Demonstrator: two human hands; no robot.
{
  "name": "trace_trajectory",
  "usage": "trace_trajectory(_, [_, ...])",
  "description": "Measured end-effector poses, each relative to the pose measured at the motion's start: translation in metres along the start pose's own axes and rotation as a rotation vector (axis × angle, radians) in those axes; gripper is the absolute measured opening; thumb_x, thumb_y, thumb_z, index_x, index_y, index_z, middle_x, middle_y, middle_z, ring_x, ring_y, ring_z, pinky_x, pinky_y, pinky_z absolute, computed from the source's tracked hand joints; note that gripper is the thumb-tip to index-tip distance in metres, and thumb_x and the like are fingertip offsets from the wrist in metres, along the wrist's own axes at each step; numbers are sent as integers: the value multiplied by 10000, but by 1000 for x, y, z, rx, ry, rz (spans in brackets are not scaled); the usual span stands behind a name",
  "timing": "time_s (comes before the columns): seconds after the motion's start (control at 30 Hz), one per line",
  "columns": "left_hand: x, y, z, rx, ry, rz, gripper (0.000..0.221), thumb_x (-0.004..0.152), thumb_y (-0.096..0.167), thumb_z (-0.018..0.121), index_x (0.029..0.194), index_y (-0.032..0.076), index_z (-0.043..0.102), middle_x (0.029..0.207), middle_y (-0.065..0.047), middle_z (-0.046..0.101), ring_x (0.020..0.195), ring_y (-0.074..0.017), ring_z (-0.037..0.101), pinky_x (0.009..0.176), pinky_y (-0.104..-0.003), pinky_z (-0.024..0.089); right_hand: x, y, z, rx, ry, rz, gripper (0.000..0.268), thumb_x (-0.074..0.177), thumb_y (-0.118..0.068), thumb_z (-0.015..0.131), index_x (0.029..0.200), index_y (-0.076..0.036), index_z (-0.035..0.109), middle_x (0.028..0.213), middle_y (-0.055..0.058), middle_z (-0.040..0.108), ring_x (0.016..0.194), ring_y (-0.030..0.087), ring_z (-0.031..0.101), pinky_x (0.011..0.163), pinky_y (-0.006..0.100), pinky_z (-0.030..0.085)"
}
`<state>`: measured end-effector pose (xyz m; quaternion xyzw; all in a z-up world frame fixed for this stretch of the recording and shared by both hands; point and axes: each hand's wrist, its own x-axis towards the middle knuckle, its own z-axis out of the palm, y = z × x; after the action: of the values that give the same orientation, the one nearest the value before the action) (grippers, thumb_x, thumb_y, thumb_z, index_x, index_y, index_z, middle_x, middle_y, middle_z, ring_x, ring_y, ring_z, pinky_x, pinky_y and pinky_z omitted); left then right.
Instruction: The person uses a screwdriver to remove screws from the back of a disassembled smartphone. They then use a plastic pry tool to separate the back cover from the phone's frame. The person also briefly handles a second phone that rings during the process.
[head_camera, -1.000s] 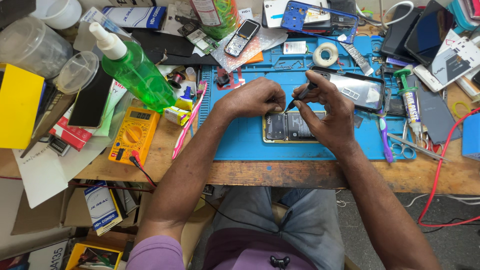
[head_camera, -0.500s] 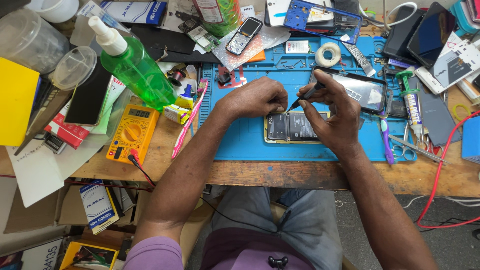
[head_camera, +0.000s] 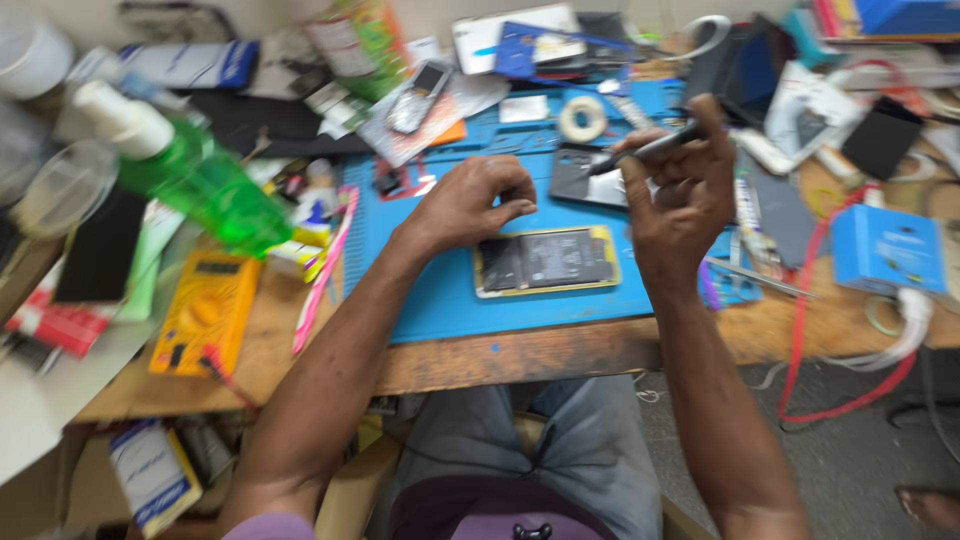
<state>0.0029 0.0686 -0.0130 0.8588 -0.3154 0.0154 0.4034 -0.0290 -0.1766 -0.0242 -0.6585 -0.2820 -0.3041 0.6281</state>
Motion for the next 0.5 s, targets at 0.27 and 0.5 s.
trace_trajectory(0.27, [83, 31, 69, 253, 57, 214, 63, 897, 118, 708, 858, 94, 751, 917, -71, 707, 894, -296, 701, 742, -444, 550, 24, 6, -54, -133, 440, -80, 679, 1152, 133, 650, 1625, -92, 218, 1159, 114, 652, 1066, 161, 653, 1021, 279, 552])
trace_trajectory(0.5, [79, 0, 43, 108, 42, 228, 117, 834, 84, 756, 943, 101, 795, 934, -68, 744, 848, -255, 721, 750, -388, 580, 17, 11, -38, -66, 267, -25, 653, 1178, 136, 688, 1638, -79, 277, 1199, 128, 661, 1099, 164, 670, 1025, 270, 569])
